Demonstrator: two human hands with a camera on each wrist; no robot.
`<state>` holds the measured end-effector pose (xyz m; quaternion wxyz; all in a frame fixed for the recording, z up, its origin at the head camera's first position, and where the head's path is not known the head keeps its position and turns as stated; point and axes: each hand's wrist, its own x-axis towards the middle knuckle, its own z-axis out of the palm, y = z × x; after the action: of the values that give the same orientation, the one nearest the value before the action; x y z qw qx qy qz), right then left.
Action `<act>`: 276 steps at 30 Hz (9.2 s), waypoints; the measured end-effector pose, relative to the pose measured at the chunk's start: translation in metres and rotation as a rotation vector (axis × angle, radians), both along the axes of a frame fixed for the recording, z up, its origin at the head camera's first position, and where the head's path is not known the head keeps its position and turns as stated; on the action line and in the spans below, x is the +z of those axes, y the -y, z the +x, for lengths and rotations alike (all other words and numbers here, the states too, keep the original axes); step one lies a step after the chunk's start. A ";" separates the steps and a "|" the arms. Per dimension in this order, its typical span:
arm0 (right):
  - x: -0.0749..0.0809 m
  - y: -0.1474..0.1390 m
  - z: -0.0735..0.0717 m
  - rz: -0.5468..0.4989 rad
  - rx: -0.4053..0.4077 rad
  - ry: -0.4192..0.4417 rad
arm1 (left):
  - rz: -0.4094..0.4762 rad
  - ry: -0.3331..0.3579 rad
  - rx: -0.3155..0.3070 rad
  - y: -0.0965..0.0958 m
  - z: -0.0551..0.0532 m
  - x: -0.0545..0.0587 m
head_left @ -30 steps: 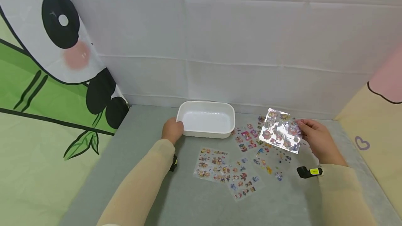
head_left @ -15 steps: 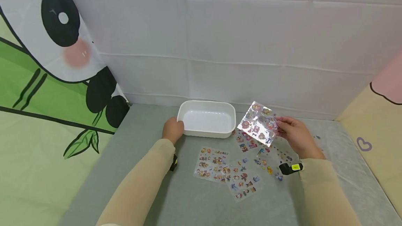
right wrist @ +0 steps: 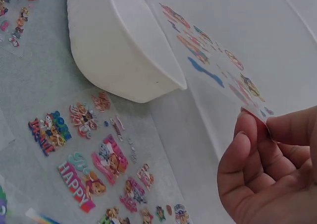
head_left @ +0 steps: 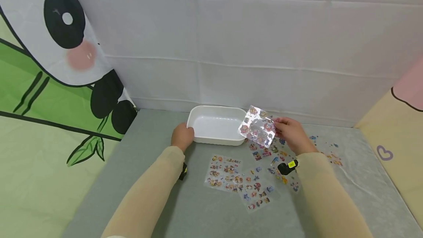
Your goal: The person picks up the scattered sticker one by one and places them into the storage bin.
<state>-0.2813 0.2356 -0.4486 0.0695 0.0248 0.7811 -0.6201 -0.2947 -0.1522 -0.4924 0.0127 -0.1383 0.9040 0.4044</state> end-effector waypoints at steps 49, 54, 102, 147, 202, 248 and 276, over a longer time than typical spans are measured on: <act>0.004 0.117 -0.035 0.622 0.036 -0.071 | -0.014 -0.027 0.003 0.005 -0.005 -0.009; 0.000 0.117 -0.031 0.642 0.021 -0.067 | -0.019 -0.027 -0.009 0.007 -0.002 -0.008; -0.010 0.096 -0.011 0.667 0.091 -0.231 | -0.002 0.012 0.018 -0.001 -0.005 -0.005; -0.057 -0.064 0.114 0.580 -0.299 -0.078 | -0.147 0.008 -0.039 0.003 -0.025 0.001; -0.089 -0.077 0.116 0.854 -0.060 -0.074 | -0.054 0.000 0.050 -0.007 -0.025 -0.009; -0.086 -0.090 0.094 0.662 -0.048 0.131 | -0.070 -0.012 0.038 -0.005 -0.026 -0.014; -0.070 -0.090 0.094 0.601 -0.108 0.136 | -0.080 0.009 0.050 -0.008 -0.025 -0.008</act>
<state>-0.1873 0.3252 -0.5189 0.0781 0.1273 0.9205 -0.3611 -0.3198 -0.1440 -0.5002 0.0012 -0.1630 0.9156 0.3675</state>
